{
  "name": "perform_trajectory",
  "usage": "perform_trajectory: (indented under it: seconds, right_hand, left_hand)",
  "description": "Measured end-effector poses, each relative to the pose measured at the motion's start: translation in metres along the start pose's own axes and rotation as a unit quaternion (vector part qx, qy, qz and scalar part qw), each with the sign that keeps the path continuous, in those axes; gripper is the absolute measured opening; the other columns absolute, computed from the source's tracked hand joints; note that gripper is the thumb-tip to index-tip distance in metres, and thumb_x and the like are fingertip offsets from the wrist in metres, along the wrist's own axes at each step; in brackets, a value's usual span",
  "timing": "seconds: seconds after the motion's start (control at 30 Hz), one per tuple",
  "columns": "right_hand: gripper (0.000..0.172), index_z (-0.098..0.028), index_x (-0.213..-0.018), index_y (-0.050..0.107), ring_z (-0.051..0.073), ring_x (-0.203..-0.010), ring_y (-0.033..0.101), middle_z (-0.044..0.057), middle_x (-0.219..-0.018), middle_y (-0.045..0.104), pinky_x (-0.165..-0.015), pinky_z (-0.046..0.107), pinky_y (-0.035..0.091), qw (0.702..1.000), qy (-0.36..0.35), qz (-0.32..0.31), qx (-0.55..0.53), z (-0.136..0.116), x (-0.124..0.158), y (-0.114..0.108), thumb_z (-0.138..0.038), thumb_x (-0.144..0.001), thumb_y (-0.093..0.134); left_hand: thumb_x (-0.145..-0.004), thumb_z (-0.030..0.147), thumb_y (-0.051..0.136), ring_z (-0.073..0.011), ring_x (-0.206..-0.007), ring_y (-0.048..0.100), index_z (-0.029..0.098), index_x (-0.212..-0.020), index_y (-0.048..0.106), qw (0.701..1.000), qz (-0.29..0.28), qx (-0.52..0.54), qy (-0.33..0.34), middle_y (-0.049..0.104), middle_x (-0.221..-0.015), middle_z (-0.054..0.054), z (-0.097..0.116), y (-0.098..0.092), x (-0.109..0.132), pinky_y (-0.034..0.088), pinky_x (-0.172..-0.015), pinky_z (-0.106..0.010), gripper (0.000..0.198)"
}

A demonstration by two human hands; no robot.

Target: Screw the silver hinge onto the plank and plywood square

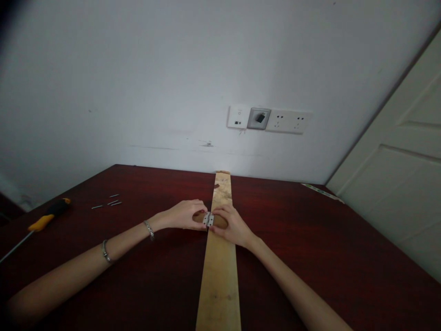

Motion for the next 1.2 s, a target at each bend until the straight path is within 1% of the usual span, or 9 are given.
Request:
perform_trajectory:
  seconds: [0.17, 0.3, 0.5, 0.63, 0.77, 0.93, 1.2]
  right_hand:
    - [0.033, -0.020, -0.108, 0.065, 0.023, -0.105, 0.057, 0.009, -0.110, 0.062, -0.095, 0.042, 0.047, 1.000, 0.004, 0.017, -0.018, 0.0038, 0.0032, 0.0034, -0.031, -0.077, 0.070]
    - [0.033, -0.021, -0.107, 0.065, 0.024, -0.105, 0.056, 0.009, -0.111, 0.062, -0.095, 0.043, 0.046, 1.000, 0.007, 0.013, -0.019, 0.0051, 0.0032, 0.0045, -0.031, -0.077, 0.070]
    - [0.034, -0.021, -0.108, 0.066, 0.024, -0.106, 0.056, 0.009, -0.112, 0.061, -0.096, 0.043, 0.046, 1.000, 0.006, 0.006, -0.016, 0.0057, 0.0038, 0.0049, -0.031, -0.076, 0.070]
    - [0.034, -0.021, -0.108, 0.066, 0.024, -0.107, 0.056, 0.009, -0.111, 0.062, -0.096, 0.042, 0.046, 1.000, 0.007, 0.008, -0.016, 0.0052, 0.0037, 0.0037, -0.031, -0.076, 0.070]
    - [0.037, -0.022, -0.110, 0.063, 0.023, -0.106, 0.056, 0.008, -0.111, 0.062, -0.096, 0.043, 0.046, 1.000, 0.012, 0.004, -0.018, 0.0042, 0.0036, 0.0031, -0.030, -0.075, 0.070]
    - [0.032, -0.021, -0.106, 0.064, 0.023, -0.105, 0.056, 0.009, -0.110, 0.063, -0.095, 0.043, 0.046, 1.000, 0.014, 0.007, -0.023, 0.0023, 0.0034, 0.0023, -0.029, -0.075, 0.070]
    - [0.029, -0.023, -0.102, 0.063, 0.023, -0.105, 0.058, 0.008, -0.110, 0.063, -0.094, 0.043, 0.046, 0.999, 0.015, 0.015, -0.032, 0.0008, 0.0030, 0.0008, -0.029, -0.075, 0.070]
  left_hand:
    - [-0.079, 0.046, 0.068, -0.0187, -0.085, 0.060, 0.018, -0.100, 0.063, 1.000, 0.000, 0.023, 0.001, 0.062, -0.094, -0.003, 0.0015, 0.0036, 0.0016, 0.045, -0.074, -0.027, 0.035]
    - [-0.078, 0.044, 0.070, -0.0195, -0.088, 0.059, 0.019, -0.099, 0.063, 1.000, -0.003, 0.029, -0.003, 0.062, -0.094, -0.004, 0.0020, 0.0047, 0.0022, 0.046, -0.075, -0.028, 0.034]
    - [-0.077, 0.043, 0.072, -0.0186, -0.085, 0.058, 0.018, -0.094, 0.063, 1.000, 0.001, 0.021, 0.004, 0.061, -0.091, -0.003, 0.0014, 0.0055, 0.0022, 0.046, -0.075, -0.028, 0.031]
    - [-0.077, 0.043, 0.071, -0.0188, -0.085, 0.058, 0.017, -0.095, 0.063, 1.000, -0.004, 0.021, 0.005, 0.061, -0.092, -0.003, 0.0006, 0.0063, 0.0020, 0.046, -0.074, -0.028, 0.032]
    - [-0.078, 0.045, 0.071, -0.0198, -0.087, 0.057, 0.018, -0.096, 0.063, 1.000, 0.000, 0.019, 0.011, 0.061, -0.093, -0.004, -0.0006, 0.0074, 0.0022, 0.046, -0.075, -0.029, 0.034]
    - [-0.078, 0.046, 0.070, -0.0195, -0.088, 0.057, 0.018, -0.097, 0.063, 1.000, -0.003, 0.025, 0.006, 0.061, -0.094, -0.003, -0.0020, 0.0087, 0.0021, 0.046, -0.076, -0.029, 0.035]
    - [-0.078, 0.046, 0.070, -0.0192, -0.088, 0.057, 0.018, -0.098, 0.063, 0.999, -0.010, 0.028, 0.010, 0.061, -0.093, -0.004, -0.0022, 0.0081, 0.0016, 0.045, -0.076, -0.029, 0.035]
Point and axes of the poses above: each hand's wrist, its own x-axis away from the middle knuckle, its own y-axis out of the palm, z = x × y, the point moved 5 cm from there along -x, towards the middle knuckle
